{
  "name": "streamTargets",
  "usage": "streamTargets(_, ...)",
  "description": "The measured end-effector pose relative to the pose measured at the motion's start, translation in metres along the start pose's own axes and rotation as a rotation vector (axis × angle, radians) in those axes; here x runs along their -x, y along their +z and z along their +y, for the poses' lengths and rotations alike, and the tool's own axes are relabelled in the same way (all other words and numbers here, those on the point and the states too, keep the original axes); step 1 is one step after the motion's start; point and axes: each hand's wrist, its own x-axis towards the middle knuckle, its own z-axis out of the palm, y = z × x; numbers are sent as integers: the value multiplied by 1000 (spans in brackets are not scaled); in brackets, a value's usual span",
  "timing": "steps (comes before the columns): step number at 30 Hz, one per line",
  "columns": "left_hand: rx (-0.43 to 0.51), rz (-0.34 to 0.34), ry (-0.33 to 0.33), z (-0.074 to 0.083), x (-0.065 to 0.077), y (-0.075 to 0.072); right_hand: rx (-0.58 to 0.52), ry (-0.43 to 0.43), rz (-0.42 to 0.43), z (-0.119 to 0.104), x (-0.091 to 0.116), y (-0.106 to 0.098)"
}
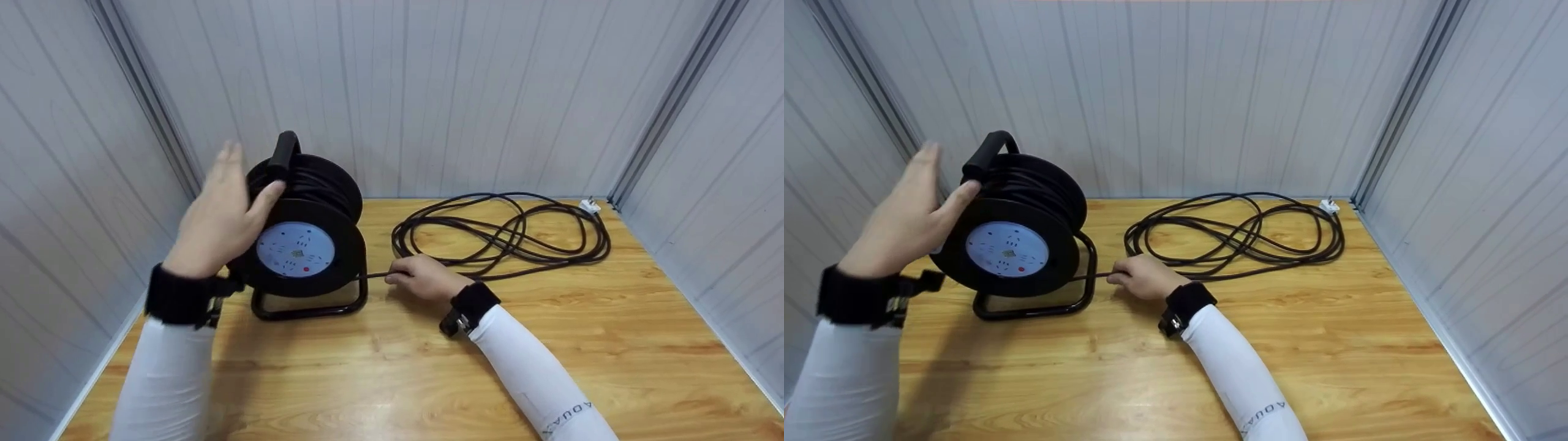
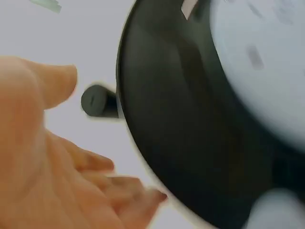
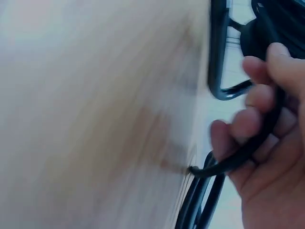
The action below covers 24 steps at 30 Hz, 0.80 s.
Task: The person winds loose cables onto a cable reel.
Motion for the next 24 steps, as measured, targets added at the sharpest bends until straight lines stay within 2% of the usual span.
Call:
streamTargets(4,-197,-8,-210,-8,29,-1,-7,6,27,1,3,-1)
streamTargets(7,-252,-46,-320,-13,49,6,-14,4,34,0,3,0)
streamTargets(9,-245,-85,-349,-17,56,11,-22,0,31,0,3,2)
streamTargets(14,-127,-49,-327,-31,56,22,-56,13,15,-1,3,3)
streamTargets(18,-78,32,-294,-36,49,31,-91,13,14,3,5,-1)
streamTargets(21,-90,100,-224,-38,47,37,-105,3,27,9,7,-5)
streamTargets(24,-99,179,-145,-48,44,46,-102,7,33,18,5,-5)
